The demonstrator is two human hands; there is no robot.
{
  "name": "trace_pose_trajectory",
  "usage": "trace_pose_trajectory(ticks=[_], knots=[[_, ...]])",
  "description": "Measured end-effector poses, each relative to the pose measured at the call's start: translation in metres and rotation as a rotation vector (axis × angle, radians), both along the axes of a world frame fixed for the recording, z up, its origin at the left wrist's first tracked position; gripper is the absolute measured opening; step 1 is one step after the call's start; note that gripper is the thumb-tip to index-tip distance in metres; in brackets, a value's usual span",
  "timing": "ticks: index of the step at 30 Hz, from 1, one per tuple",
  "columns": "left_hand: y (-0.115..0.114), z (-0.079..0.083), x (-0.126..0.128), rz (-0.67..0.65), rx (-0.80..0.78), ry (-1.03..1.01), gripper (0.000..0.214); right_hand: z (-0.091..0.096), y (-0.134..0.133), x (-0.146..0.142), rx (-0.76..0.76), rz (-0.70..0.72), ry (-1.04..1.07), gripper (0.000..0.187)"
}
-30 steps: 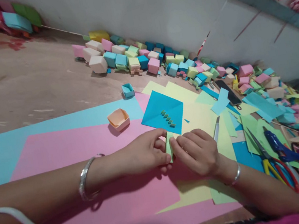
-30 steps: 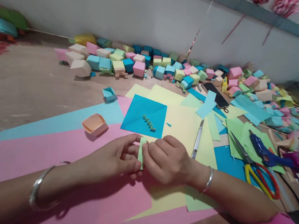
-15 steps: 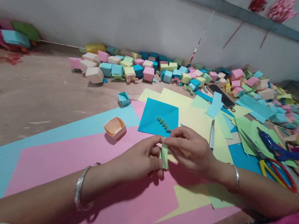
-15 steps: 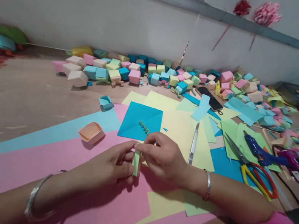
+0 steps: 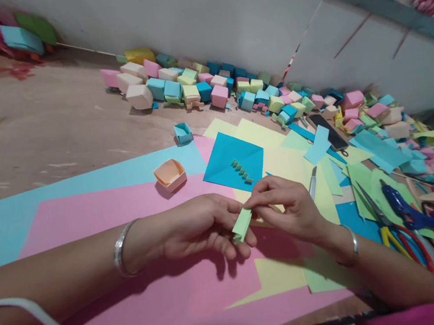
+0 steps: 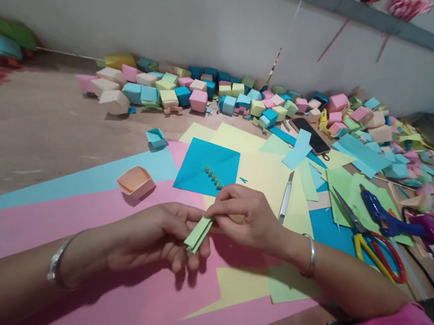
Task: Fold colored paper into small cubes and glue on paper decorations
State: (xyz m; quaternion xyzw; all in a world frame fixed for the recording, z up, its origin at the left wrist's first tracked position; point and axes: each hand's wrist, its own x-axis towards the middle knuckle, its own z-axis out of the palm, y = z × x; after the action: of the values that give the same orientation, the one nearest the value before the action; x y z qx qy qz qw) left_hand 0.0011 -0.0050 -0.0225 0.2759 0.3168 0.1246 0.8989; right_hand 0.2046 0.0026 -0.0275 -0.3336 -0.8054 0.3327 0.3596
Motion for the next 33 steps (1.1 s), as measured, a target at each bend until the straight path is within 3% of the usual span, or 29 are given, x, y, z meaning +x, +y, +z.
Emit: trace_pose_trajectory(ticks=[5, 9, 11, 17, 20, 23, 28, 31, 33], knots=[[0.003, -0.003, -0.001, 0.039, 0.002, -0.026, 0.020, -0.001, 0.000, 0.002, 0.155, 0.051, -0.111, 0.024], [0.001, -0.005, -0.001, 0.012, 0.180, 0.028, 0.024, 0.000, 0.001, 0.003, 0.215, 0.080, -0.169, 0.024], [-0.002, -0.007, 0.000, -0.004, 0.406, 0.133, 0.032, 0.002, 0.002, 0.002, 0.175, 0.058, -0.159, 0.022], [-0.014, -0.016, 0.000, 0.089, 1.453, 0.734, 0.057, 0.004, 0.002, -0.003, 0.017, -0.064, -0.137, 0.022], [-0.016, -0.019, -0.001, 0.144, 1.663, 0.770, 0.060, 0.002, 0.002, -0.003, -0.048, -0.100, -0.118, 0.011], [-0.011, -0.014, -0.001, 0.253, 1.619, 0.743, 0.052, 0.001, 0.002, -0.002, -0.079, -0.166, -0.038, 0.003], [-0.001, -0.005, -0.002, 0.495, 1.343, 0.662, 0.032, -0.001, 0.004, 0.000, -0.114, -0.203, 0.128, 0.008], [0.000, -0.004, -0.002, 0.521, 1.271, 0.603, 0.009, -0.003, 0.005, 0.000, -0.127, -0.188, 0.156, 0.007], [0.000, -0.005, -0.003, 0.525, 1.252, 0.582, 0.008, -0.004, 0.005, 0.001, -0.124, -0.176, 0.159, 0.007]])
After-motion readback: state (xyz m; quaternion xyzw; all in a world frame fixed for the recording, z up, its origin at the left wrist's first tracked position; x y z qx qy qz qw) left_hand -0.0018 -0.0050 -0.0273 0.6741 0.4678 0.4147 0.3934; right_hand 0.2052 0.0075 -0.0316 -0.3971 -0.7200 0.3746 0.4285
